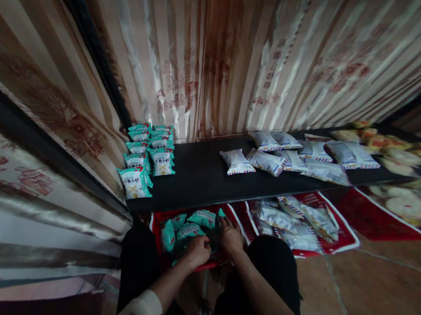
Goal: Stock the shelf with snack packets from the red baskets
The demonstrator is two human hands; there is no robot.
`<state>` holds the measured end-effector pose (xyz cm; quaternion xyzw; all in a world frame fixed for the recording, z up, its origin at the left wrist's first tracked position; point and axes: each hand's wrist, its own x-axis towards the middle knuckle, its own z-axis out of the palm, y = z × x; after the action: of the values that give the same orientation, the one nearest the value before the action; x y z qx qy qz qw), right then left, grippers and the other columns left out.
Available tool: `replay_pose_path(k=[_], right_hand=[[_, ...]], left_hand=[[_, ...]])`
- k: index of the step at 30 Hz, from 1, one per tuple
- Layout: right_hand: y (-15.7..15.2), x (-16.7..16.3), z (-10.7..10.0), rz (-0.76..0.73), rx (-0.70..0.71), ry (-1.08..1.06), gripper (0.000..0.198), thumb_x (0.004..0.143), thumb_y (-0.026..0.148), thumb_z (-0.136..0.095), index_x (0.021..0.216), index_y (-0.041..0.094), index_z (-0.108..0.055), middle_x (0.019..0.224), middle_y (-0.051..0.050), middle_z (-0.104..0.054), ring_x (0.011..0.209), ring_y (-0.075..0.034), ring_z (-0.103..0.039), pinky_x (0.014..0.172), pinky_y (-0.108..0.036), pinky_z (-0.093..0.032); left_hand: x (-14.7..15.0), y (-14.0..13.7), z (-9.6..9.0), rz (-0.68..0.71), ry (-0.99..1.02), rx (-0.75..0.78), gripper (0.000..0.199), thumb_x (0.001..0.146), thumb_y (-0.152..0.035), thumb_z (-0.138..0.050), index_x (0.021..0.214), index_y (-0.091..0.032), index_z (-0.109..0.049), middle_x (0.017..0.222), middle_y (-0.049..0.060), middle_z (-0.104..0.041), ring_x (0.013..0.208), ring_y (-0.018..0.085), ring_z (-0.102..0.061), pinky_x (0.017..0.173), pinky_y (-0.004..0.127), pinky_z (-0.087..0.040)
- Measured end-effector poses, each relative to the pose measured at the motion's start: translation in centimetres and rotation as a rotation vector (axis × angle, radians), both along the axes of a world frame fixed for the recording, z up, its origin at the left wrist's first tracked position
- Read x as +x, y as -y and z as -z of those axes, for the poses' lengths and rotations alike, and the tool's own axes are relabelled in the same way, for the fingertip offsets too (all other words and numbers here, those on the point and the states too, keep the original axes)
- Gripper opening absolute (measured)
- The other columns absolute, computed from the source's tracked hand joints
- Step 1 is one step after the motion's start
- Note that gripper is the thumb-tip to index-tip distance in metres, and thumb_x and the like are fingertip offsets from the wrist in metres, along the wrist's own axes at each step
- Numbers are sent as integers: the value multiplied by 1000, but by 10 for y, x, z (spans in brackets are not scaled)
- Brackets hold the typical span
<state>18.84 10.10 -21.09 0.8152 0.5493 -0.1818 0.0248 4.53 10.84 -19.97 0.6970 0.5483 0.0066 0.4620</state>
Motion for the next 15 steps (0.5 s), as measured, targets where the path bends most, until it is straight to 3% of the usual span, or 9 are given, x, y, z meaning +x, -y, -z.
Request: replay_pose_path(k=[5,8,12,15], right_hand=[[2,5,-25,-32,130,-14,49,86,15,-35,132,23,-50,144,-5,-44,124,-33,-44,88,-45,-45],[10,11,-41,-30,283,-100,48,82,16,-42,128,22,-54,140,-7,-49,121,-30,-49,95,-41,-42],[28,16,-56,71,442,-418,45,71,17,-53,114,21,-63,123,-9,-62,110,-26,-59,95,-38,-45],[43,15,-69,275,402,-842,41,68,28,-62,108,18,-66,100,-8,-71,89,-27,-67,78,-38,-53]], left_hand=[[-9,0,-4,-48,30,-10,32,78,-15,-48,106,-18,-64,114,7,-65,111,20,-57,100,30,-40],[-16,2,-5,-91,81,-43,30,77,-16,-50,103,-17,-65,110,7,-67,107,22,-59,98,33,-41],[-25,5,-10,-206,187,-127,27,82,-22,-46,103,-16,-63,104,7,-67,97,21,-62,83,30,-50],[-32,6,-19,-313,292,-201,28,87,-28,-41,105,-16,-59,107,8,-65,92,19,-63,70,25,-53]])
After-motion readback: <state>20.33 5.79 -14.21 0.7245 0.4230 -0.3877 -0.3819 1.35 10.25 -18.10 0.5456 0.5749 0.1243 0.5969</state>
